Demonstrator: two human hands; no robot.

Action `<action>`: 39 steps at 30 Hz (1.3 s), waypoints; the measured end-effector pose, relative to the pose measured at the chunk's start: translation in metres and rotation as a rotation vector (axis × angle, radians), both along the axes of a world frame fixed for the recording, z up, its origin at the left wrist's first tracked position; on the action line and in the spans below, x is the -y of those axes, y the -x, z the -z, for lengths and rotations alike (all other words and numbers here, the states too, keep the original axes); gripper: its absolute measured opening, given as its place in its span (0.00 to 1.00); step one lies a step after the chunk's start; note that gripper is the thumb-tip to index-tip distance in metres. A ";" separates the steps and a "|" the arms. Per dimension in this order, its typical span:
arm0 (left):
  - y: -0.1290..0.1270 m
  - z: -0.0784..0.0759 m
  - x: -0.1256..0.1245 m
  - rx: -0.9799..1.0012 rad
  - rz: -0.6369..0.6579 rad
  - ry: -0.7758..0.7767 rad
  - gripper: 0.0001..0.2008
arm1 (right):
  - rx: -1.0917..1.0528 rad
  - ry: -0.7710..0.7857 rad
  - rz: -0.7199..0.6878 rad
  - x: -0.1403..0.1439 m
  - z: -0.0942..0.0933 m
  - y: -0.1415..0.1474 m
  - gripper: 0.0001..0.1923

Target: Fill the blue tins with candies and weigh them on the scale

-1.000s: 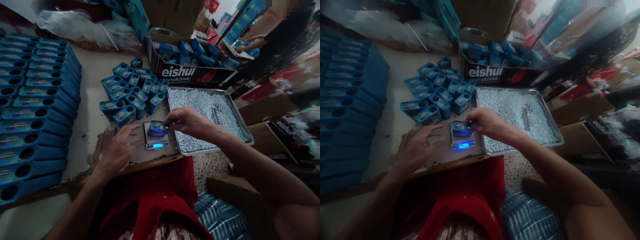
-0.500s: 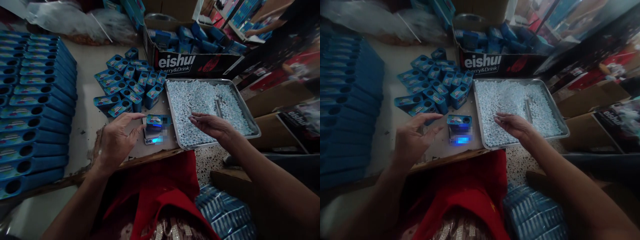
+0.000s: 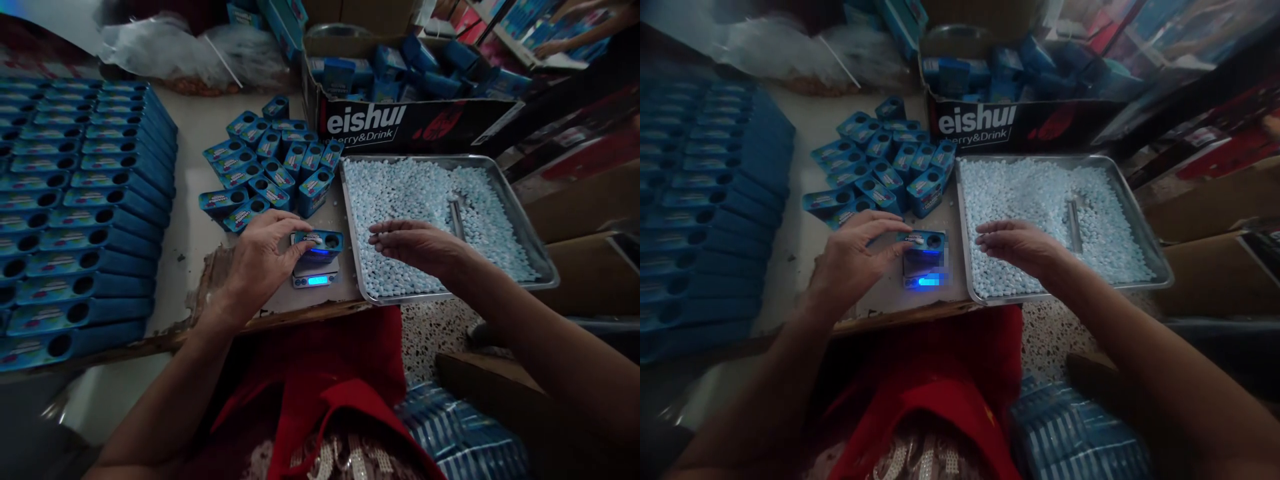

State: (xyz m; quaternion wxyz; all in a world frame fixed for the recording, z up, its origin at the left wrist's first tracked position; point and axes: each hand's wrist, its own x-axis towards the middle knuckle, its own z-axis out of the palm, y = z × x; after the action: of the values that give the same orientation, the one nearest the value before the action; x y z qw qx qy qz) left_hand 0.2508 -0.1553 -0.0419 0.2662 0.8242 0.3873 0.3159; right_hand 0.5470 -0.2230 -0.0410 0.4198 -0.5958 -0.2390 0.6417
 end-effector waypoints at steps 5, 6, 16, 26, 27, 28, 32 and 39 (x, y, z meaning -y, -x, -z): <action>-0.009 -0.001 -0.006 -0.049 0.051 0.022 0.08 | 0.039 -0.052 -0.149 0.004 -0.006 -0.001 0.14; -0.011 -0.001 -0.007 -0.054 0.061 0.022 0.07 | 0.069 -0.078 -0.170 0.004 -0.007 -0.001 0.14; -0.032 -0.001 -0.013 0.054 0.114 -0.031 0.06 | 0.415 -0.273 -0.296 -0.010 -0.032 0.014 0.11; 0.004 0.007 -0.003 -0.282 0.268 -0.173 0.25 | 1.559 -0.745 -0.402 -0.066 0.007 0.009 0.17; 0.013 0.005 0.001 -0.285 0.223 -0.179 0.26 | 1.560 -0.826 -0.429 -0.080 0.009 0.018 0.18; 0.025 0.004 0.006 -0.275 0.181 -0.175 0.26 | 1.564 -0.886 -0.472 -0.093 0.012 0.026 0.19; 0.086 -0.003 0.018 -0.188 0.011 -0.095 0.21 | 1.692 -0.899 -0.637 -0.127 0.017 0.050 0.14; 0.163 -0.040 0.002 -0.195 -0.216 -0.122 0.15 | 1.735 -0.757 -0.531 -0.117 0.011 0.049 0.09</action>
State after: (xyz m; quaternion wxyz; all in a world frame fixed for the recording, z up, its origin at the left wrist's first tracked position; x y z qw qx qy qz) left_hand 0.0876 -0.1570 -0.0020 0.1412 0.8192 0.4776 0.2843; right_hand 0.4976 -0.1064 -0.0518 0.1038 -0.6135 -0.7803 -0.0639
